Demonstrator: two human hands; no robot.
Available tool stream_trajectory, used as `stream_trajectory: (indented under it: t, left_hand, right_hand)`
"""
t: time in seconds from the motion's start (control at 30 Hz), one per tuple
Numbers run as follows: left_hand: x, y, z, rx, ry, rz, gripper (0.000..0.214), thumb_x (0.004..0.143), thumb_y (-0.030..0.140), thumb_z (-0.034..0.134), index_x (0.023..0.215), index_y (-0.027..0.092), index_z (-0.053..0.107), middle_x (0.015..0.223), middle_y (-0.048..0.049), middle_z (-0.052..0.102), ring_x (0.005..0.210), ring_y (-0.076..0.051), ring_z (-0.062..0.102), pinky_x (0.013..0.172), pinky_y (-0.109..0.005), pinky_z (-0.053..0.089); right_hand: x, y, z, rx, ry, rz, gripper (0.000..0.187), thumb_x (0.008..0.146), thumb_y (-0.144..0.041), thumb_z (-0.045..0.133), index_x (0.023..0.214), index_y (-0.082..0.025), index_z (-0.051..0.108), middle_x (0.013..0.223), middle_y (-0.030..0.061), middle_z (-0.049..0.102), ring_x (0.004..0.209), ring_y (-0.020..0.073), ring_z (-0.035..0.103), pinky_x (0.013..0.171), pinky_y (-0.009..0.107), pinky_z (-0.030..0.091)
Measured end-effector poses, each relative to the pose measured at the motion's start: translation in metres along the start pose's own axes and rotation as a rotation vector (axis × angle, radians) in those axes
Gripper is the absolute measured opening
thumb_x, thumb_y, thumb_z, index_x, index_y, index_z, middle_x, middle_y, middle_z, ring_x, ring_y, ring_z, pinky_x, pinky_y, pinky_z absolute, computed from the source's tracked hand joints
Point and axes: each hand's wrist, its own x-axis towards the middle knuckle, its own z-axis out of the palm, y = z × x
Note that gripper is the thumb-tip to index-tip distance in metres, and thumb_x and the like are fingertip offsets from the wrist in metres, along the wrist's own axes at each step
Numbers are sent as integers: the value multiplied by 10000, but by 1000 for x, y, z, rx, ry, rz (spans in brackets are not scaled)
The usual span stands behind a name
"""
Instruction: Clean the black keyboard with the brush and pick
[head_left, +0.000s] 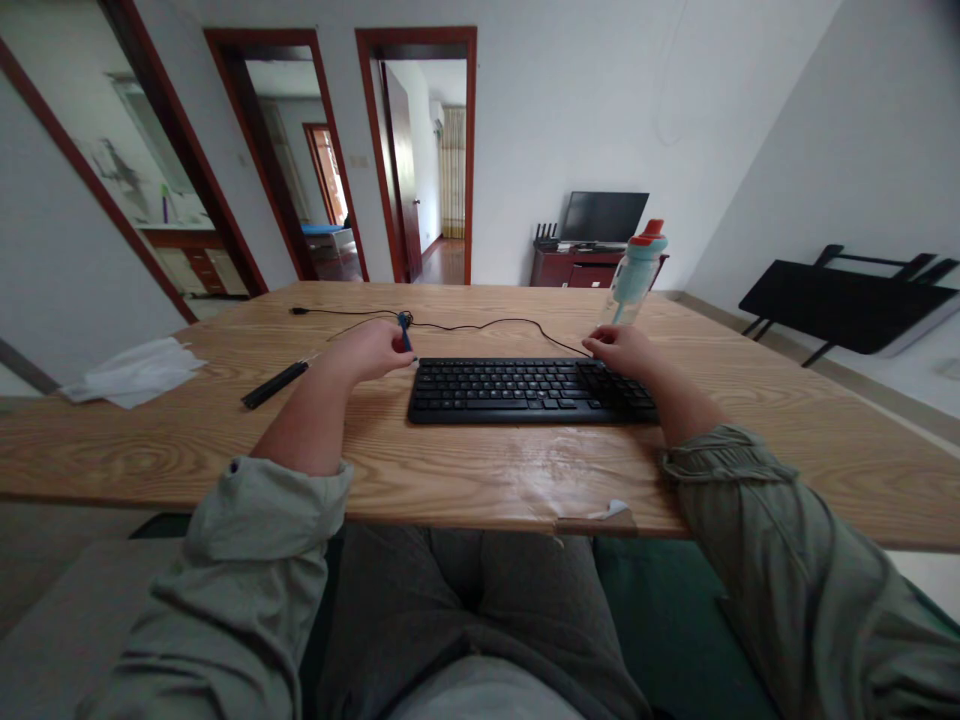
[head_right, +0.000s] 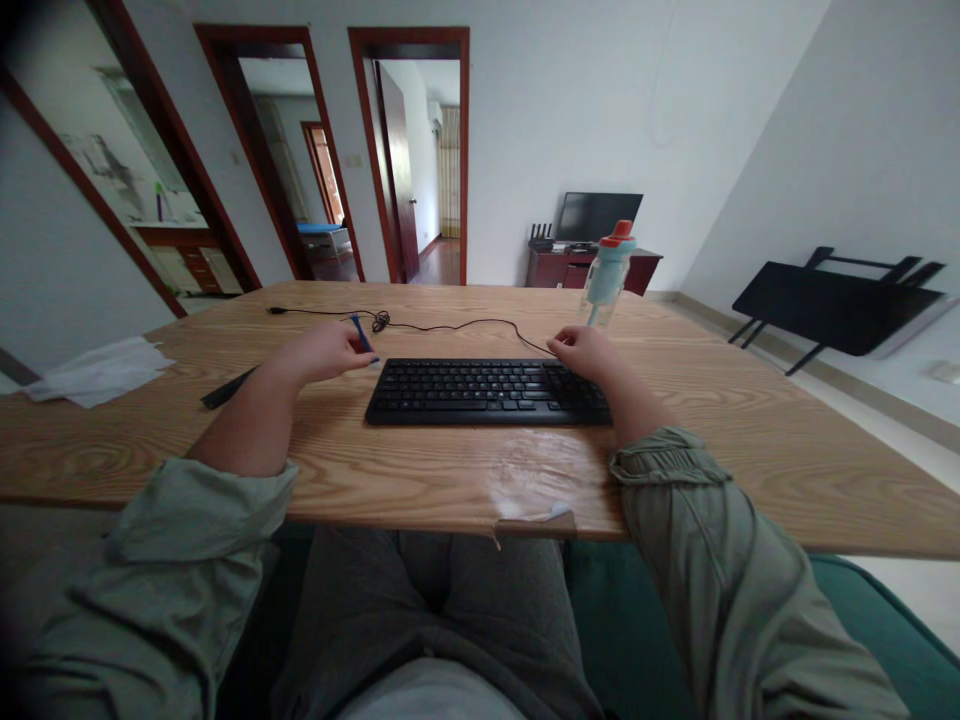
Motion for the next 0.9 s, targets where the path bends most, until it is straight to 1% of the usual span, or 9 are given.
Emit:
stream_trajectory:
  t: [0.07, 0.13, 0.3, 0.37, 0.43, 0.53, 0.63, 0.77, 0.9]
  left_hand:
    - [6, 26, 10, 78, 15, 115, 297, 841, 431, 644, 925, 190, 796, 859, -74, 759, 776, -207, 647, 721, -281, 441]
    - [14, 62, 28, 108, -7, 219, 342, 882, 451, 602, 994, 201, 807, 871, -89, 762, 811, -220, 660, 739, -293, 449]
    - [37, 157, 94, 22, -78, 456, 401, 927, 495, 553, 1072, 207, 792, 997, -105, 768, 944, -236, 684, 834, -308, 490]
    - [43, 184, 117, 46, -103, 501, 399, 943, 468, 528, 1083, 188, 775, 1044, -113, 760, 977, -242, 688, 856, -318, 511]
    - [45, 198, 132, 131, -102, 522, 361, 937, 408, 531, 1113, 180, 748, 1099, -116, 746, 1015, -257, 688, 874, -339, 531]
    - [40, 199, 135, 243, -101, 519, 349, 932, 367, 517, 1131, 173, 727, 1144, -130, 729, 1056, -274, 684, 891, -355, 545]
    - [32, 185, 121, 295, -127, 481, 347, 925, 345, 504, 1133, 175, 723, 1123, -142, 729, 1059, -277, 685, 895, -351, 544]
    - [24, 157, 92, 334, -185, 461, 339, 876, 331, 532, 1100, 165, 724, 1033, -139, 742, 996, -276, 691, 820, -332, 538]
    - [18, 115, 63, 340, -247, 370, 289, 823, 346, 572, 982, 168, 735, 943, -105, 748, 843, -228, 680, 691, -286, 490]
  right_hand:
    - [-1, -4, -1, 6, 22, 3, 265, 875, -343, 568, 874, -136, 734, 855, 108, 737, 768, 209, 635, 674, 304, 432]
    - [-2, -6, -2, 24, 41, 11, 264, 875, -334, 567, 884, -133, 738, 878, 116, 742, 780, 211, 641, 684, 304, 440]
    - [-1, -5, -3, 12, 54, 5, 279, 871, -335, 566, 900, -124, 746, 847, 116, 739, 749, 205, 634, 675, 300, 443]
    - [0, -2, -2, -1, 72, -8, 277, 877, -319, 556, 904, -118, 746, 852, 115, 741, 762, 202, 638, 682, 292, 441]
    - [1, 0, -1, 1, 89, -15, 277, 881, -311, 554, 908, -113, 745, 876, 117, 746, 784, 203, 643, 694, 288, 440]
    - [2, 1, -1, 13, 95, -22, 282, 879, -319, 562, 911, -109, 747, 880, 116, 747, 790, 204, 645, 689, 288, 436]
    - [0, -1, -2, 26, 73, -19, 280, 872, -319, 562, 896, -111, 748, 842, 109, 741, 757, 200, 638, 668, 289, 432]
    - [-2, -2, -2, 19, 56, -2, 292, 875, -334, 561, 907, -114, 751, 857, 110, 744, 760, 198, 636, 671, 288, 432]
    - [-2, 1, 0, -11, 21, 9, 311, 890, -360, 566, 929, -113, 752, 884, 113, 748, 778, 198, 641, 676, 286, 425]
